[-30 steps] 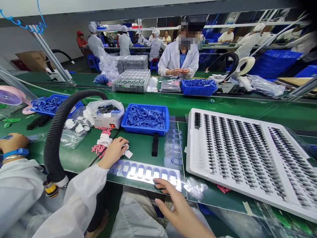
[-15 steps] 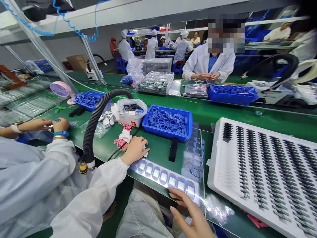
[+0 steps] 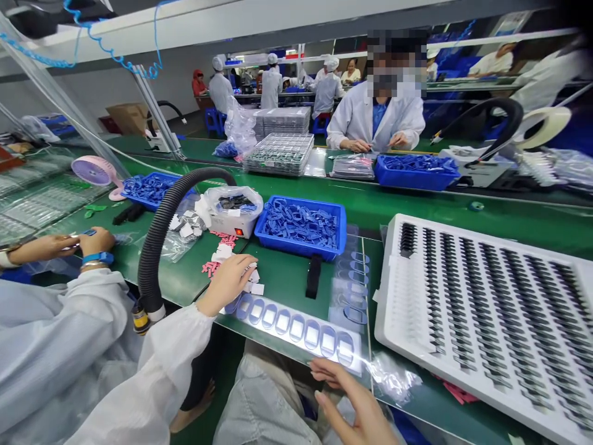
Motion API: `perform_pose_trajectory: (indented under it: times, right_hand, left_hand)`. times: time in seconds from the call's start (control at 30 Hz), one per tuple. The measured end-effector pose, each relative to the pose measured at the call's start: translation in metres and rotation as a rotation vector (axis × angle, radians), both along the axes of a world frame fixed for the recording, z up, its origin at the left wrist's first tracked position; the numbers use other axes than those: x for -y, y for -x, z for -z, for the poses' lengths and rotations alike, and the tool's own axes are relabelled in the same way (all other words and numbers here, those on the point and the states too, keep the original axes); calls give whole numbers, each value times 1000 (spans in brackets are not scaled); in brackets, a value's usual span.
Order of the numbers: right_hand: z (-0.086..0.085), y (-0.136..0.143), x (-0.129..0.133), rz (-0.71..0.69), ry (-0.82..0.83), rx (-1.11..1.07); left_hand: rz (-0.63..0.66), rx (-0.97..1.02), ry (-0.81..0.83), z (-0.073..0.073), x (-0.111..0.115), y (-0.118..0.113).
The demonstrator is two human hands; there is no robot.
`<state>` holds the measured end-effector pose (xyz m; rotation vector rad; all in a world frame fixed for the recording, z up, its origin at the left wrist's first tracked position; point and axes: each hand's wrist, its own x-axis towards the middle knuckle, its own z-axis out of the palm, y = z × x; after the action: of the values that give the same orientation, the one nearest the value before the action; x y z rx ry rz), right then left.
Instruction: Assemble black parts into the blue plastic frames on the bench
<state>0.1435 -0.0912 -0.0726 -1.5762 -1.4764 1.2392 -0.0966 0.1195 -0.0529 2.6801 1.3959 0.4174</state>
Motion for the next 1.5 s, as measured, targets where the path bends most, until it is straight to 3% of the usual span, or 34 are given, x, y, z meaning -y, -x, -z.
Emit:
perform_pose_trajectory:
  times: [0.13,0.33,0.57,0.77,0.9,1.03,1.13,1.27,1.33,1.4,1.5]
  right_hand:
    - [-12,-6,0,-42,43,-3]
    - [-27,-19,0,-121,113,-1]
    - [-20,-40,9,-78,98,38]
    - [-15,-48,14,-21,35,66]
    - [-26,-58,13,-39,-24,112]
    - [-57,-88,8,73,-133,269]
    - [-79,-125,-11,180,-236,402]
    - [-84,-178,-55,216,-361,709]
    - [-78,-194,-76,113,-379,984]
    - [-72,-199,-91,-118,-434,1191]
    - [-70,-193,-105,-465,-539,1306]
  left_hand:
    - [82,-26,23,-2,8,-5]
    - [137,-80,63,12,14,-17]
    - [384,-99,214,22,38,-28]
    - [385,5,221,34,46,-30]
    - [410,36,154,35,47,-30]
    - [440,65,62,35,46,-30]
    - [469,58,-19,34,44,-32]
    - [489,16,-72,28,47,-46]
    - [500,22,-51,24,53,-57]
    - [530,47,-15,21,60,-70]
    - [590,98,36,16,69,-91]
